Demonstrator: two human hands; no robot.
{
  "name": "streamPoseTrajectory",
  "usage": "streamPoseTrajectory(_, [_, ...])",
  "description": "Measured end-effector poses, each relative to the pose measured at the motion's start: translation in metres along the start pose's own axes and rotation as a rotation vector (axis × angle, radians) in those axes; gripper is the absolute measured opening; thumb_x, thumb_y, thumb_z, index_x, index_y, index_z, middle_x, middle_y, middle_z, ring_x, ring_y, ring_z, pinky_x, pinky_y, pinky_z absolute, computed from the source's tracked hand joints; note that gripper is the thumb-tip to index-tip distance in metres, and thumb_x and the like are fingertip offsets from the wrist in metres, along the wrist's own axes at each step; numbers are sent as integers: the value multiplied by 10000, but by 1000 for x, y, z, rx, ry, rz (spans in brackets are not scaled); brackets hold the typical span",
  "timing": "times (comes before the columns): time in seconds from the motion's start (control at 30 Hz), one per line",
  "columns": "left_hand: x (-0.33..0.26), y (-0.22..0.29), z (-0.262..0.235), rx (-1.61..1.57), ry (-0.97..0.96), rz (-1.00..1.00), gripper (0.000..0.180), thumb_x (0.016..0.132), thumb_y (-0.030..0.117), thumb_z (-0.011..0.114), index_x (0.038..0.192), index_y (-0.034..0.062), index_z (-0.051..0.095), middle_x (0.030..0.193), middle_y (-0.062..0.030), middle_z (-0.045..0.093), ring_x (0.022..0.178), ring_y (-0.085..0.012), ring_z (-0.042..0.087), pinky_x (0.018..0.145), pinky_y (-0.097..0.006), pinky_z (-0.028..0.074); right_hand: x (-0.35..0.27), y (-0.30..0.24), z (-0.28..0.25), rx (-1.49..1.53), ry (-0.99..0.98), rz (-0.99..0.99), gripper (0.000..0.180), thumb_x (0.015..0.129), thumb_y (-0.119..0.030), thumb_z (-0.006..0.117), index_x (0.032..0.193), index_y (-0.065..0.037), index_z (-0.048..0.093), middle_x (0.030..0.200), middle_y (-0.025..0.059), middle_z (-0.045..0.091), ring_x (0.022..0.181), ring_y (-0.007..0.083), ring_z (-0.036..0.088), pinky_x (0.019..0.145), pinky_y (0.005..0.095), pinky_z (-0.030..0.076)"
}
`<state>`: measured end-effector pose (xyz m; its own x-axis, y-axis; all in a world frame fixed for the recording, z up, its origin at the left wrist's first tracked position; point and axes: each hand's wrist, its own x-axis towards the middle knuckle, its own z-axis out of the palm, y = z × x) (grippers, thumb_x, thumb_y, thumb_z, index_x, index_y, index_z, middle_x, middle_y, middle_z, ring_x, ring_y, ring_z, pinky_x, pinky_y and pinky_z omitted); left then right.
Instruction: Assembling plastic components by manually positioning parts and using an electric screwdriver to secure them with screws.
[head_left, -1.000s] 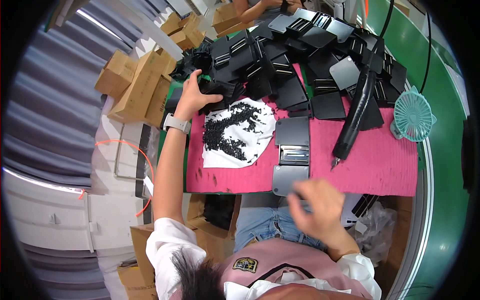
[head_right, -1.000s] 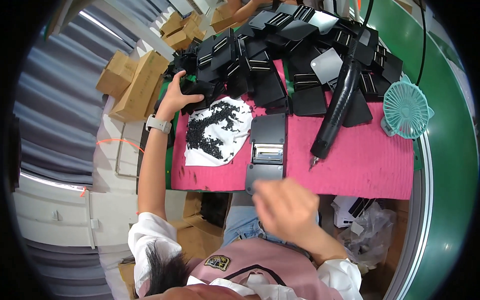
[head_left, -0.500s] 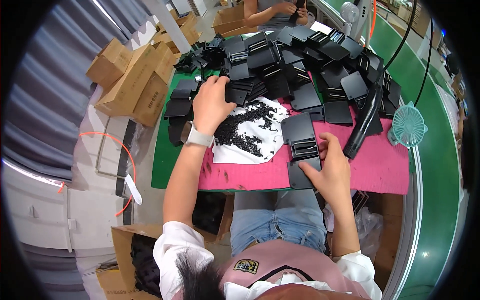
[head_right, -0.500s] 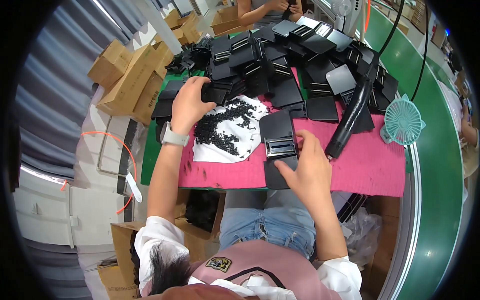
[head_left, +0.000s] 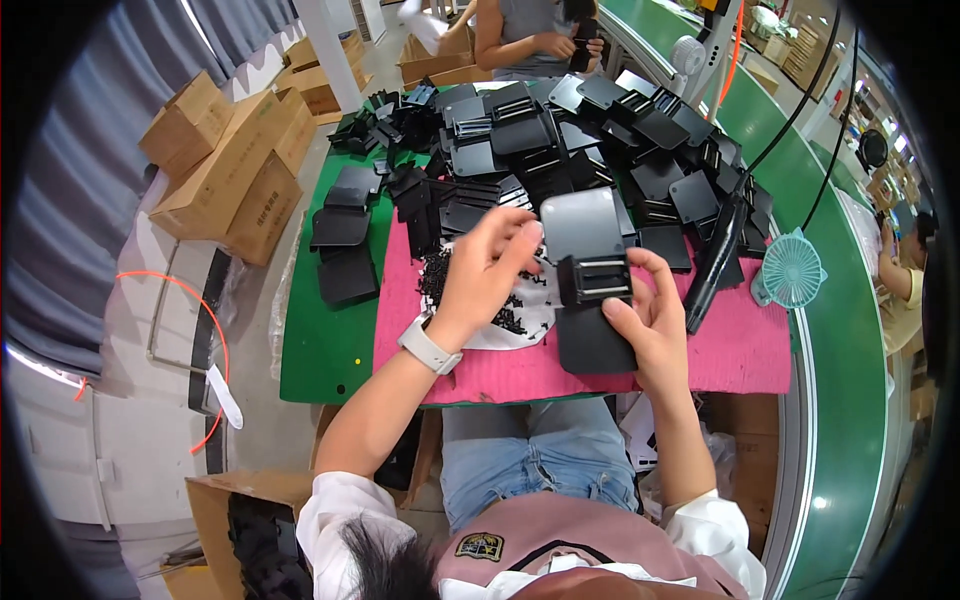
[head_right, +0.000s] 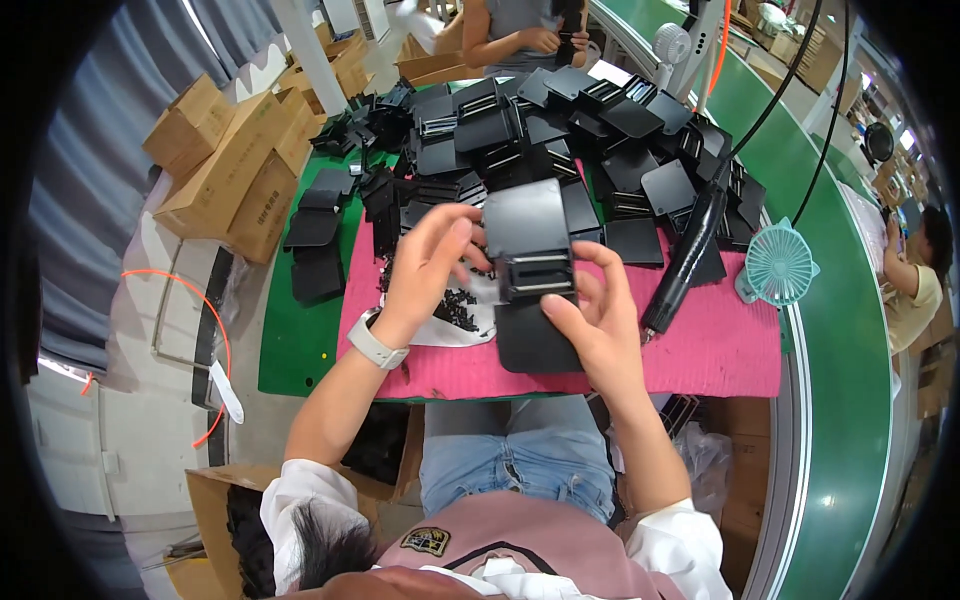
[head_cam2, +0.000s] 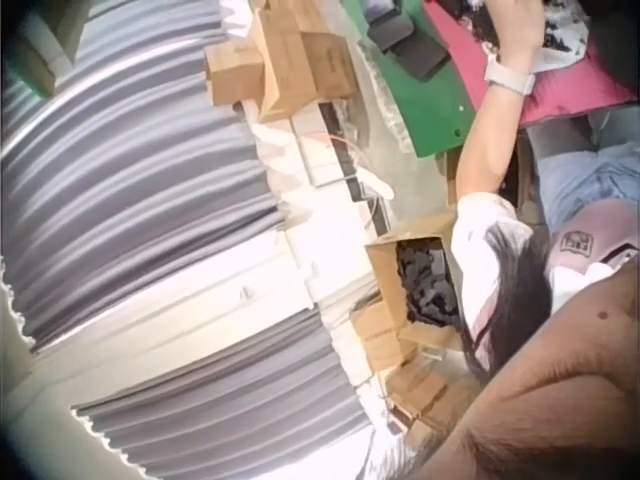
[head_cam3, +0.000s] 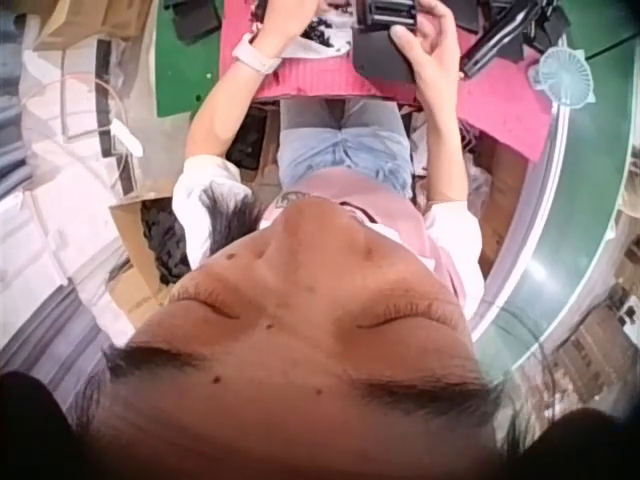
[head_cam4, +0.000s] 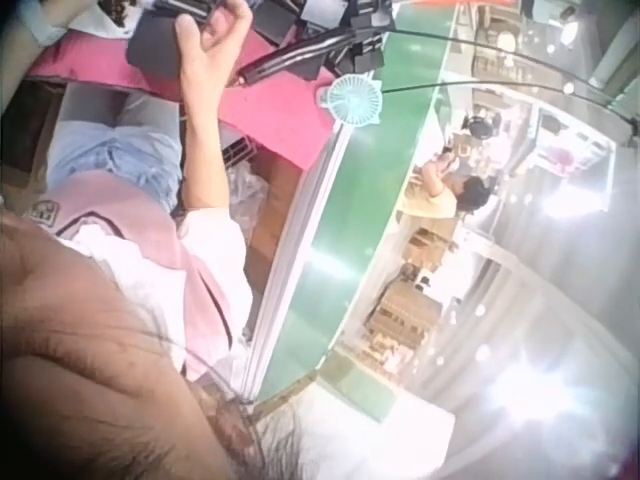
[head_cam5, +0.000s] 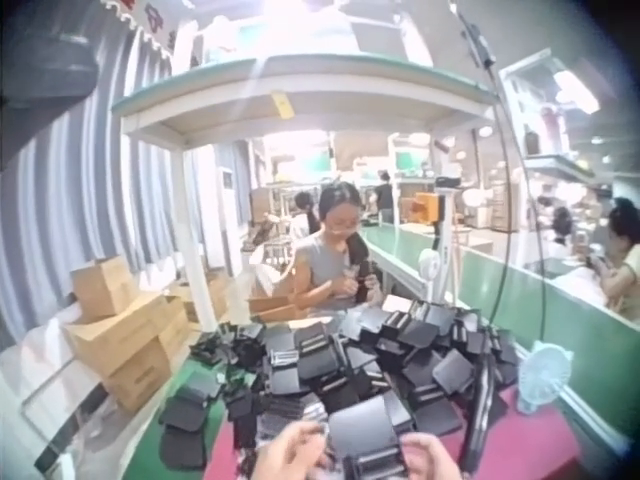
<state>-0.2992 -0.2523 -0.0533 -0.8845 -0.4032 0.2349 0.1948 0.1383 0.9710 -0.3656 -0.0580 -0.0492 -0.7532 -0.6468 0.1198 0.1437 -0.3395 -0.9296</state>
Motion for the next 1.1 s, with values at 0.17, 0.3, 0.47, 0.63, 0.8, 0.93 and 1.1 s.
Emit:
streamPoseTrajectory(0.17, [-7,1,-7,-555,-87,-43,416,959,358,480,1221,36,480,1070,-53,594,940,-109,579,822,-267,477,34,-6,27,-380,-244,-40,570,832,-48,642,1301,-34,318,984,114,593,840,128,613,689,257,503])
streamPoseTrajectory(0.3, [1,11,-26,-530,34,21,338,962,301,484,1172,37,502,1012,-27,614,874,-75,593,681,-212,483,101,-22,26,-834,-220,-224,327,823,-188,644,1099,-30,565,838,84,610,673,172,616,618,294,492])
streamPoseTrajectory(0.47, [4,2,-24,-511,34,66,337,968,291,478,1194,42,497,1025,-19,596,886,-72,577,719,-217,475,151,7,35,-1365,-606,-757,268,712,-106,625,965,-26,589,1051,138,586,939,314,585,739,411,503])
streamPoseTrajectory(0.63, [4,9,-31,-522,72,74,317,979,264,463,1182,22,495,1053,-35,585,953,-101,562,822,-252,462,172,31,43,-1421,-637,-542,283,721,-151,628,972,-27,587,875,179,630,815,353,625,709,418,508])
streamPoseTrajectory(0.8, [5,-3,-37,-482,49,73,285,975,242,472,1151,20,497,1033,-35,591,951,-96,561,830,-263,468,166,16,49,-1560,-588,-618,215,710,-140,628,892,-33,592,808,177,631,768,348,632,692,417,512])
streamPoseTrajectory(0.93, [6,-5,-39,-492,54,8,277,953,201,508,1161,19,485,1037,-45,599,932,-99,577,775,-268,502,163,1,40,-1720,-480,-721,153,709,-94,637,847,-35,603,873,146,605,766,329,631,671,402,516])
streamPoseTrajectory(1.1, [7,2,-30,-467,-3,-107,304,927,157,551,1189,27,468,1074,-53,599,937,-106,593,741,-260,521,138,-40,13,-1073,-134,-565,246,800,-59,636,1038,-4,602,875,90,644,700,181,663,567,272,492])
